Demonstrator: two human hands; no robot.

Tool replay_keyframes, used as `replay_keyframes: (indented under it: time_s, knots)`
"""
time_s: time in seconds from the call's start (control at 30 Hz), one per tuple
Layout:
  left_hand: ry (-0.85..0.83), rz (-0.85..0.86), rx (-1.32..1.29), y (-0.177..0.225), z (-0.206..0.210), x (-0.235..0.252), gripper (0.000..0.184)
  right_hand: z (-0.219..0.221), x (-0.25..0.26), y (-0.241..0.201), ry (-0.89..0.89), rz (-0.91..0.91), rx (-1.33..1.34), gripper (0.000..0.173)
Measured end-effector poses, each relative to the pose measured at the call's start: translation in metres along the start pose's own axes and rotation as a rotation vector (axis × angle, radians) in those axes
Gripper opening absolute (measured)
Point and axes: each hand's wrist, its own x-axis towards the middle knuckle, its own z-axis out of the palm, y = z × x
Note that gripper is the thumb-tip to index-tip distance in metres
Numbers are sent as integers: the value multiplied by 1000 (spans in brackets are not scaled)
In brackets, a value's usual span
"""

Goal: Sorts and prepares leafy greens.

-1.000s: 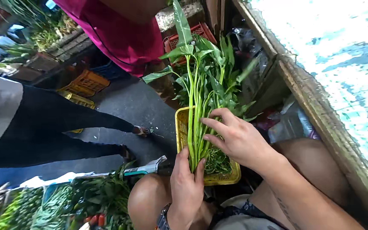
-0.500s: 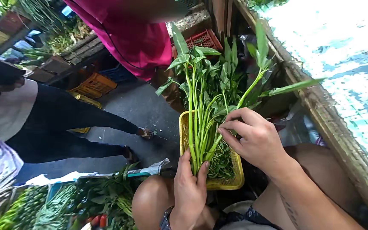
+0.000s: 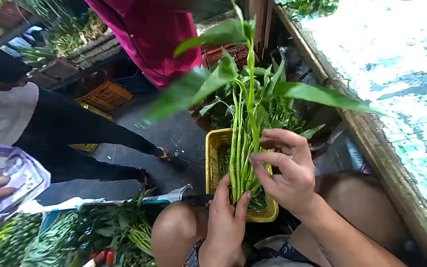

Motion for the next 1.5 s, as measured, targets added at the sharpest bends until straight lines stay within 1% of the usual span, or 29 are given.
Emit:
replay_keyframes:
  time_s: [0.1, 0.2, 0.37, 0.4, 0.5, 0.57, 0.63, 0.67, 0.73, 0.8, 0.83, 0.87, 0.93, 0.97, 1.0, 1.03, 1.07, 1.1, 1.13, 1.17, 1.2, 1.23, 1.3, 1.33, 1.37, 1.4, 1.43, 1.47, 1.5]
  knots:
    - [13, 3, -3, 1, 1, 1, 56, -5, 4, 1, -84, 279, 37, 22]
    - [38, 27, 32, 0, 2, 1, 58, -10, 8, 2, -117, 509, 198, 23]
    - [43, 59, 100, 0, 6, 0, 57, -20, 24, 3, -141, 718, 262, 45]
    - [46, 75, 128, 1, 7, 0, 57, -23, 29, 4, -132, 764, 270, 46]
    - [41, 123, 165, 6, 10, -2, 57, -28, 39, 12, -97, 802, 254, 35]
    - [30, 113, 152, 8, 10, -2, 57, -28, 38, 14, -64, 741, 262, 29]
    - [14, 74, 115, 12, 8, -2, 56, -24, 33, 17, 12, 584, 228, 24]
    - [19, 67, 95, 13, 7, -2, 56, -22, 31, 19, 41, 484, 151, 20]
    - [34, 64, 59, 17, 5, -4, 55, -17, 30, 25, 61, 210, -78, 12]
    - [40, 56, 27, 22, 4, -7, 56, -8, 27, 29, 68, -32, -229, 10]
    - [37, 51, 11, 24, 3, -7, 56, -5, 24, 29, 72, -86, -245, 9]
    - [31, 44, -14, 27, 2, -7, 57, -6, 19, 25, 82, -96, -223, 7]
    - [45, 33, -83, 34, -5, -4, 57, -13, 7, 14, 143, -89, -110, 9]
    - [86, 41, -113, 35, -12, -3, 56, -12, -4, 8, 177, -85, -27, 9]
    - [141, 56, -133, 34, -19, -4, 56, -6, -19, 2, 181, -43, 35, 9]
    - [200, 68, -141, 32, -28, -4, 56, 2, -41, -3, 127, 62, 70, 12]
    - [236, 72, -144, 30, -36, -4, 56, 7, -68, -3, 13, 252, 77, 15]
    - [257, 71, -152, 28, -43, -5, 57, 11, -94, 1, -149, 506, 54, 24]
    - [268, 68, -176, 26, -47, -6, 59, 12, -112, 7, -330, 793, 29, 40]
    - [273, 59, -216, 24, -51, -7, 60, 12, -120, 13, -430, 1004, 23, 53]
    - [277, 50, -265, 21, -55, -7, 61, 12, -117, 11, -430, 1059, 21, 57]
    - [276, 40, -318, 19, -60, -5, 61, 12, -99, -2, -357, 953, 12, 56]
    - [229, -11, -410, 15, -68, -6, 60, 13, -39, -57, -160, 509, 83, 37]
    - [194, -46, -429, 15, -70, -6, 61, 21, -5, -86, -99, 289, 187, 27]
    - [164, -67, -447, 15, -70, -6, 62, 35, 27, -112, -110, 100, 303, 20]
    - [143, -76, -469, 14, -67, -4, 62, 55, 56, -136, -212, -27, 379, 18]
    - [138, -69, -480, 12, -64, -2, 60, 82, 78, -156, -363, -72, 405, 18]
    - [135, -60, -473, 12, -61, -1, 57, 113, 93, -171, -522, -31, 413, 23]
    - [103, -81, -440, 14, -59, 2, 56, 146, 104, -182, -694, 101, 401, 37]
